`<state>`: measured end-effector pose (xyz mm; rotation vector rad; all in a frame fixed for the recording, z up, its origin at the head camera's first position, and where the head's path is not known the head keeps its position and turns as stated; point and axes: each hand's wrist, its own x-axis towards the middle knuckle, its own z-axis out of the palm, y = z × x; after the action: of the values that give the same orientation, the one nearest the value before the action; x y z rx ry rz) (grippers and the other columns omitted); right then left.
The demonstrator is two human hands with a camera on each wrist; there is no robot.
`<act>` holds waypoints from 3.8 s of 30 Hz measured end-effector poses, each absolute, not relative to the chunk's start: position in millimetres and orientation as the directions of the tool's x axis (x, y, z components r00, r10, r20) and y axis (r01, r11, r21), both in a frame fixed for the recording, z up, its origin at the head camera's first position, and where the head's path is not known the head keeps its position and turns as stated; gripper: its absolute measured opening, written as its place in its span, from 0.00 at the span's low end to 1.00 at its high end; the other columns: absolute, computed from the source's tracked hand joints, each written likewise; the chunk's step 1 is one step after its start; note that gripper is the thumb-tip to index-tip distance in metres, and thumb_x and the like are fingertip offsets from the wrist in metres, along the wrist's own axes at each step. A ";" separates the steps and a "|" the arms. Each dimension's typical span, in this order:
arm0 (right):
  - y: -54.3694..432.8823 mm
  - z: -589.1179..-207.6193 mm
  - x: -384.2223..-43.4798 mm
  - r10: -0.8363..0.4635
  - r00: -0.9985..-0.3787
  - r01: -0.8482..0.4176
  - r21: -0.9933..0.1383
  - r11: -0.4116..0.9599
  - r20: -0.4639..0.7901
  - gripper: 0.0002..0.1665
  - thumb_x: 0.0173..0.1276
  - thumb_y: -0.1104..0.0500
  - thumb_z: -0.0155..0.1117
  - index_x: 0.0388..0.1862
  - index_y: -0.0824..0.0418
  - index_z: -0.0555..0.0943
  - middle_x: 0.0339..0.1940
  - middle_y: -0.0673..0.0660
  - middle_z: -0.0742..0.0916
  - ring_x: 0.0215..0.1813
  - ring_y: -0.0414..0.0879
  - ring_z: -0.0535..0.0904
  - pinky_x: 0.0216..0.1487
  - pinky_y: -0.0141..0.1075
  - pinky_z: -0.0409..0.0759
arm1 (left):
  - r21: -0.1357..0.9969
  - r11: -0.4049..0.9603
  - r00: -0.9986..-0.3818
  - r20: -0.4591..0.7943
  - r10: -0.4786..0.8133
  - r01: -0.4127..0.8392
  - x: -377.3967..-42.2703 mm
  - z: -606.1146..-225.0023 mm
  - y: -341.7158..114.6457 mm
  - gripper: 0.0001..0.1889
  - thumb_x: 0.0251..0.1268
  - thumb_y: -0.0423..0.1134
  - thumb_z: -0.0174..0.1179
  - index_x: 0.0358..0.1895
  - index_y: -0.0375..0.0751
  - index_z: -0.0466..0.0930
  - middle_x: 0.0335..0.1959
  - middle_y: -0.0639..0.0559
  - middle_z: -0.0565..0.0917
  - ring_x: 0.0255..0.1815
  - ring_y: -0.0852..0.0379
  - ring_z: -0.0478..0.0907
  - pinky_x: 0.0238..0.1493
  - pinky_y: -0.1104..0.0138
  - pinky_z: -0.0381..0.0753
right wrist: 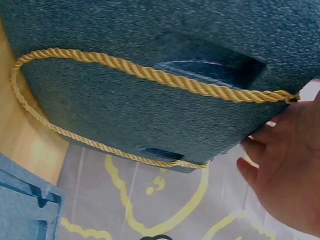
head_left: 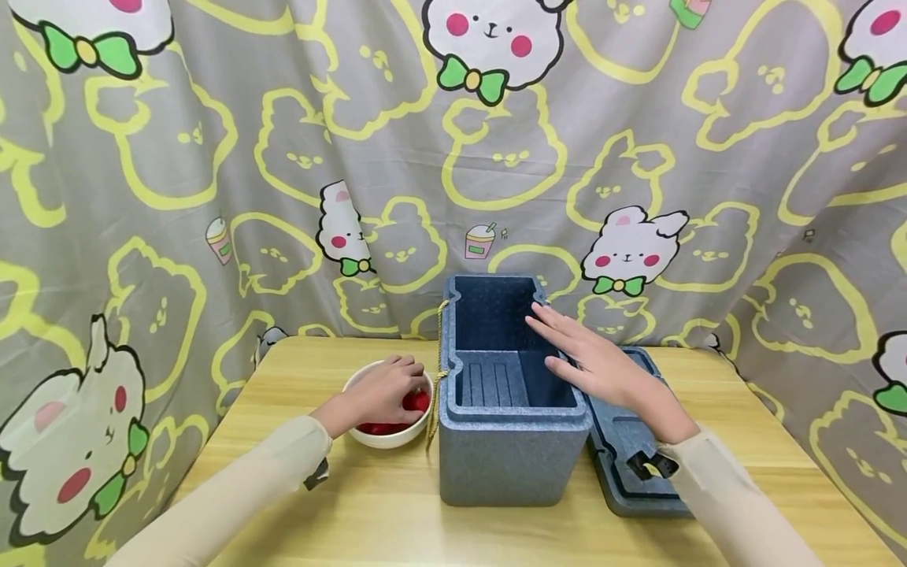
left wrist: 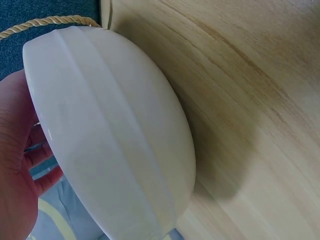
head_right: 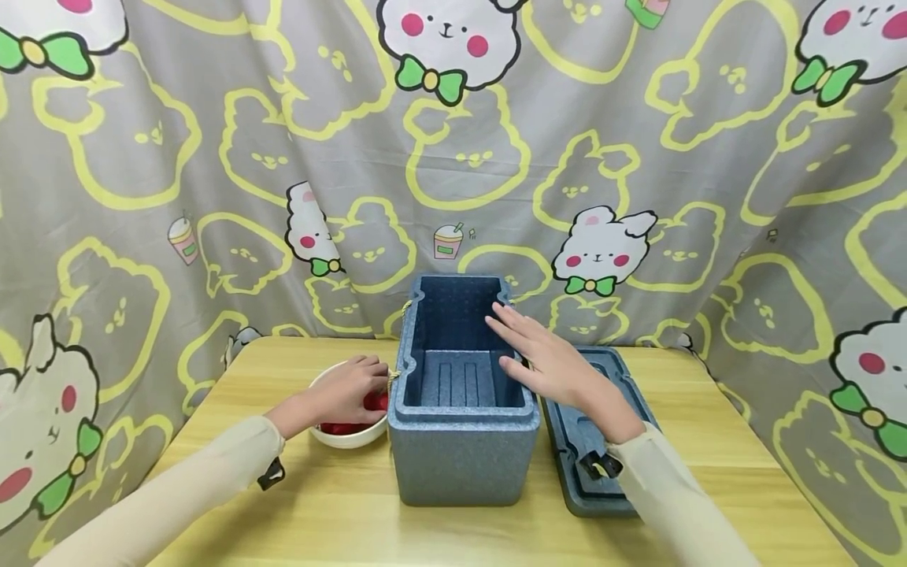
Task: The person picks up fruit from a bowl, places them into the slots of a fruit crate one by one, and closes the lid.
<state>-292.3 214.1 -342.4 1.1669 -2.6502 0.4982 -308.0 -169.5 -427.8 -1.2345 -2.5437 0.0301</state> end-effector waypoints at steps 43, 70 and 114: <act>216.3 -335.4 -289.4 -0.641 -0.716 -0.696 -0.209 0.687 0.277 0.32 0.78 0.42 0.55 0.77 0.49 0.70 0.84 0.55 0.63 0.83 0.57 0.58 0.72 0.64 0.65 | 0.002 0.680 -0.579 0.527 0.622 0.733 -305.9 -385.1 -199.1 0.17 0.48 0.49 0.75 0.36 0.44 0.83 0.35 0.54 0.81 0.38 0.55 0.71 0.45 0.59 0.76; 215.7 -336.4 -289.5 -0.648 -0.703 -0.710 -0.237 0.663 0.295 0.32 0.79 0.44 0.54 0.78 0.52 0.69 0.84 0.58 0.62 0.83 0.59 0.57 0.71 0.63 0.66 | -0.046 0.690 -0.504 0.649 0.570 0.722 -322.6 -321.8 -198.6 0.17 0.50 0.49 0.73 0.37 0.43 0.82 0.35 0.50 0.83 0.39 0.52 0.73 0.43 0.58 0.75; 217.8 -335.6 -287.4 -0.610 -0.743 -0.666 -0.213 0.715 0.275 0.36 0.80 0.42 0.51 0.81 0.53 0.62 0.85 0.55 0.60 0.81 0.60 0.62 0.71 0.63 0.67 | -0.150 0.586 -0.378 0.633 0.676 0.796 -322.1 -268.2 -127.6 0.17 0.57 0.51 0.70 0.40 0.42 0.81 0.37 0.50 0.82 0.41 0.52 0.72 0.45 0.57 0.72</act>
<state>-287.4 217.8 -335.6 1.0284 -2.7354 0.4460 -322.1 -127.6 -268.2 -1.1641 -2.1532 -0.2347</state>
